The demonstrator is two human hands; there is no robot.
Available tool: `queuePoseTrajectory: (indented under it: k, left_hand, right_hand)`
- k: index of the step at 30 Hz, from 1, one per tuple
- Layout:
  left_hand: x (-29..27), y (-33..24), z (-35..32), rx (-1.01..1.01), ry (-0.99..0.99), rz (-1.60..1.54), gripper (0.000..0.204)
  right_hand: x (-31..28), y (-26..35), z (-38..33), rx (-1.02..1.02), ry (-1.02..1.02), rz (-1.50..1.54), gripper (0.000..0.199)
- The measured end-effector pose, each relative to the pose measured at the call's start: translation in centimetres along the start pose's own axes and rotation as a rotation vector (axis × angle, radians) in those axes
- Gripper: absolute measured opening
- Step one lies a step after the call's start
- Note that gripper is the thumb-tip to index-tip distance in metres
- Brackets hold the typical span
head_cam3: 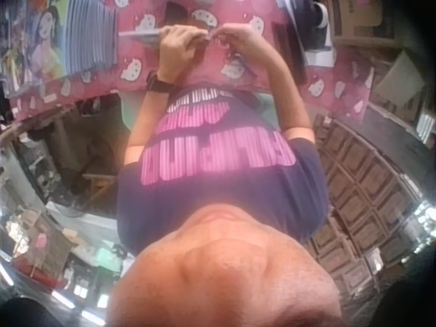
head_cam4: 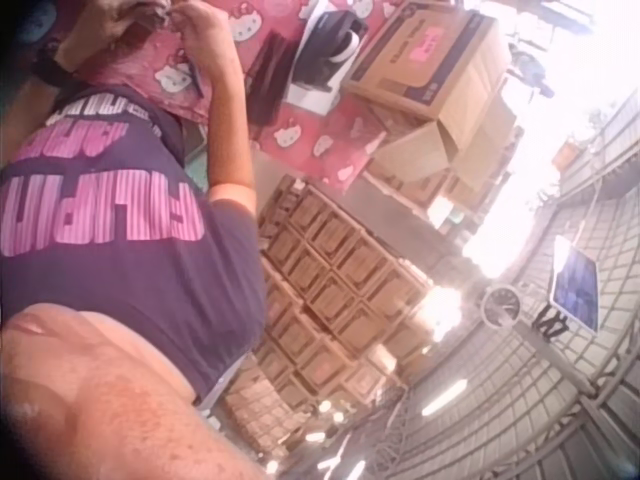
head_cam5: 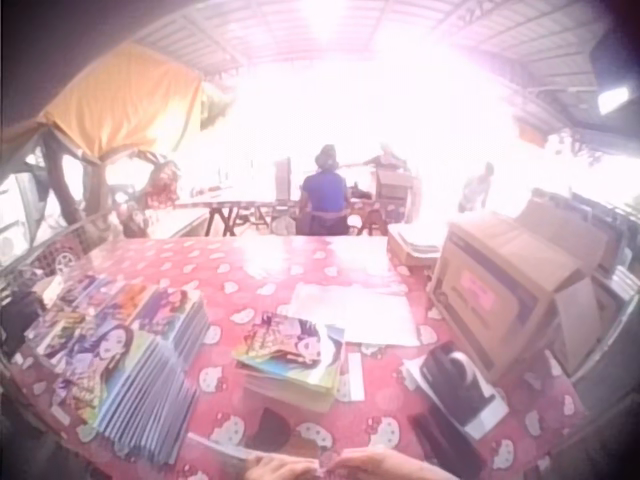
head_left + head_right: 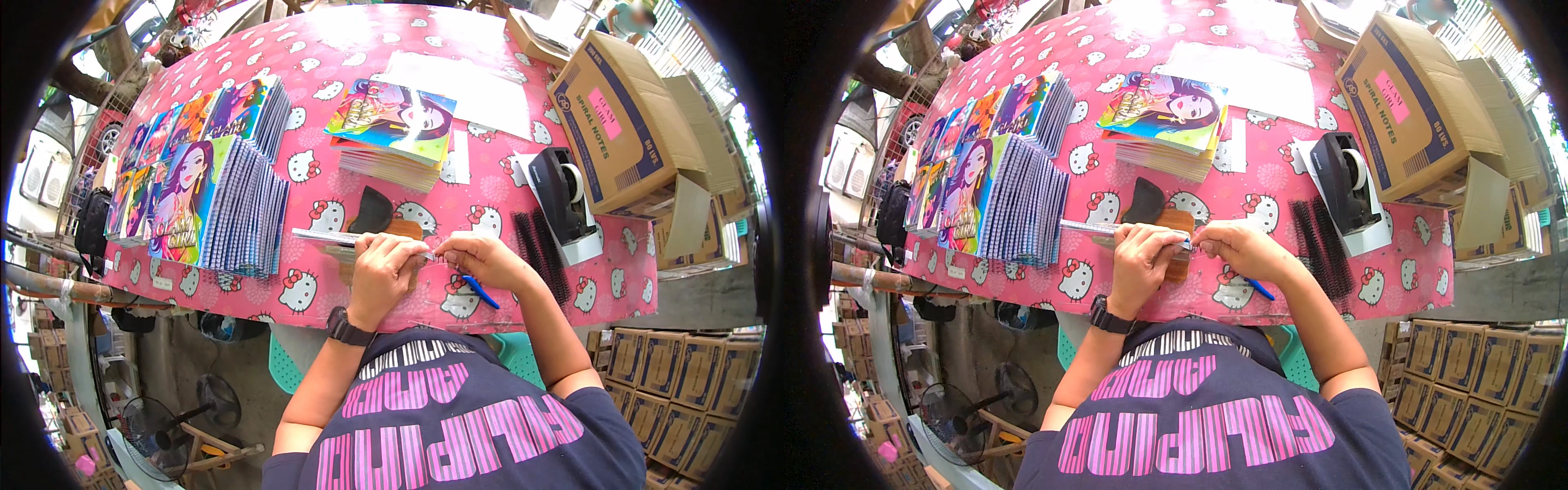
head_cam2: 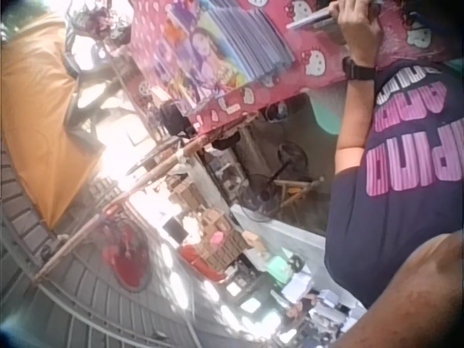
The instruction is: The person binds notebooks by inserting plastic spiral coils through pre-punched holes and then uses pliers to cut and crimp the ends of the coils.
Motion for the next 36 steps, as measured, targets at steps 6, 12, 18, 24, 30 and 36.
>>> queuePoseTrajectory:
  k: [6, 12, 18, 24, 30, 36]
  left_hand:
    - [-0.1, -1.3, 0.7, 0.007, 0.02, 0.042, 0.019]
    - [0.6, -0.9, -0.3, 0.049, 0.135, 0.09, 0.013]
    - [1.1, -0.6, -0.6, 0.043, 0.221, 0.111, 0.01]
    - [0.4, -0.7, -0.5, 0.095, 0.185, 0.041, 0.017]
    - [0.5, -1.1, 0.1, 0.043, 0.175, 0.059, 0.012]
    - [0.6, -0.5, 0.0, 0.084, 0.193, 0.055, 0.011]
  right_hand:
    - [0.2, 1.7, -0.2, -0.116, -0.186, -0.102, 0.029]
    - [-0.4, -3.3, 2.7, 0.162, 0.003, 0.191, 0.032]
    - [4.3, -7.0, 11.7, -0.185, 0.011, -0.452, 0.078]
    - [7.9, -8.9, 13.5, -0.13, 0.051, -0.671, 0.064]
    - [3.9, -11.1, 8.1, 0.287, 0.092, 0.557, 0.049]
    - [4.1, -11.7, 1.6, 0.264, 0.062, 0.79, 0.051]
Point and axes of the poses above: each hand's wrist, its own z-axis towards the middle knuckle, its own x-axis out of the palm, y = z × x, the point moved 7 cm from there along z, towards the middle knuckle, and after that the axes turned 6 degrees about z, right-handed, at the moved point
